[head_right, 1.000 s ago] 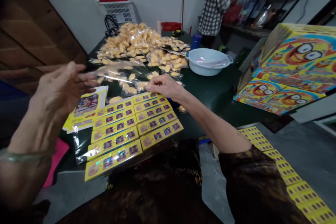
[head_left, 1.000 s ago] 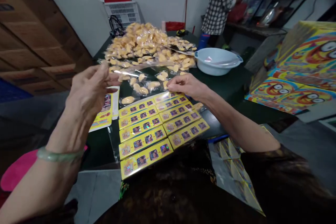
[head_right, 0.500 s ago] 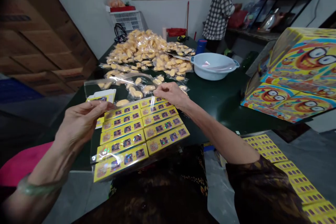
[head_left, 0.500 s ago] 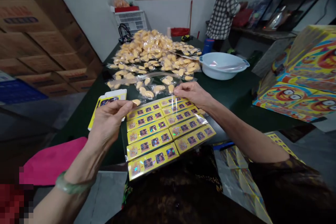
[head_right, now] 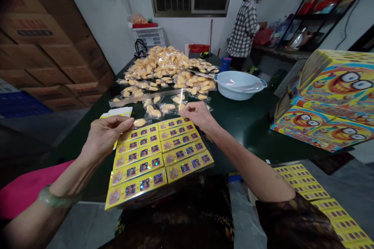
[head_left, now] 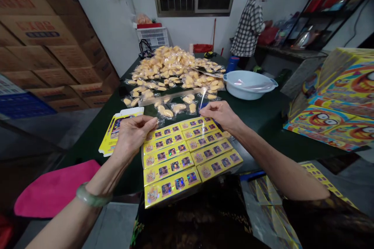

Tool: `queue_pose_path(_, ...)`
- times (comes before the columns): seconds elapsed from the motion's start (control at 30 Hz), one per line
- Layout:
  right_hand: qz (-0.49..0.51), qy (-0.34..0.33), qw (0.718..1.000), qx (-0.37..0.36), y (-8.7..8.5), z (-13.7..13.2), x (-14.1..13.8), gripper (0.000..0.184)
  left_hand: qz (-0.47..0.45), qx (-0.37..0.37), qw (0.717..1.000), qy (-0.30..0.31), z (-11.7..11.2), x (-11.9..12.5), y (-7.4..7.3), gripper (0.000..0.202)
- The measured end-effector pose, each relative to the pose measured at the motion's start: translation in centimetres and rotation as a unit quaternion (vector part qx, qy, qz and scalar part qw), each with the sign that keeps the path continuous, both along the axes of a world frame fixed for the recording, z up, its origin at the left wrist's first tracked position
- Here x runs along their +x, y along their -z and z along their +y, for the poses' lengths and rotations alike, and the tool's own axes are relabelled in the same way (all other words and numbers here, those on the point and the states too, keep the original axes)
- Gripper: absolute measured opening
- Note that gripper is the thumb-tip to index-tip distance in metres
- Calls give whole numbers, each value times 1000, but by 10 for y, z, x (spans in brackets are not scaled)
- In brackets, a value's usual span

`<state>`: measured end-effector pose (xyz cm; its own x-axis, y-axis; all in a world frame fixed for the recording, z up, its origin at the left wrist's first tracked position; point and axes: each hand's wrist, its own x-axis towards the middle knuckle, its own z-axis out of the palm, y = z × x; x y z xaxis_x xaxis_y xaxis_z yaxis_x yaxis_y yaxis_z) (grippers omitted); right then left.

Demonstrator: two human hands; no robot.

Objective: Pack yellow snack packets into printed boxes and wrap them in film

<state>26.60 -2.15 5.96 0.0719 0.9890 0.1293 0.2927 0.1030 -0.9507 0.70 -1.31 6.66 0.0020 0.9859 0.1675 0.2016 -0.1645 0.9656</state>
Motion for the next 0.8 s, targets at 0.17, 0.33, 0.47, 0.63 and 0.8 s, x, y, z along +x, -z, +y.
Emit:
queue_pose_path(0.17, 40, 7, 999, -15, 8, 10, 3, 22, -30, -17, 999, 2, 1, 1, 4, 26)
queue_pose_path(0.33, 80, 0, 995, -60, 15, 15, 3, 24, -60, -92, 993, -35, 2, 1, 8, 19)
queue_pose_path(0.47, 138, 16, 979, -151, 17, 8, -5, 21, -81, -228, 970, -24, 8, 3, 6, 18)
queue_pose_path(0.63, 180, -13, 947, -266, 16, 3, -8, 16, -89, -334, 938, -3, 19, -6, 8, 14)
queue_pose_path(0.8, 151, -66, 944, -285, 26, 14, 4, 16, -176, -456, 868, 90, 17, -19, 27, 7)
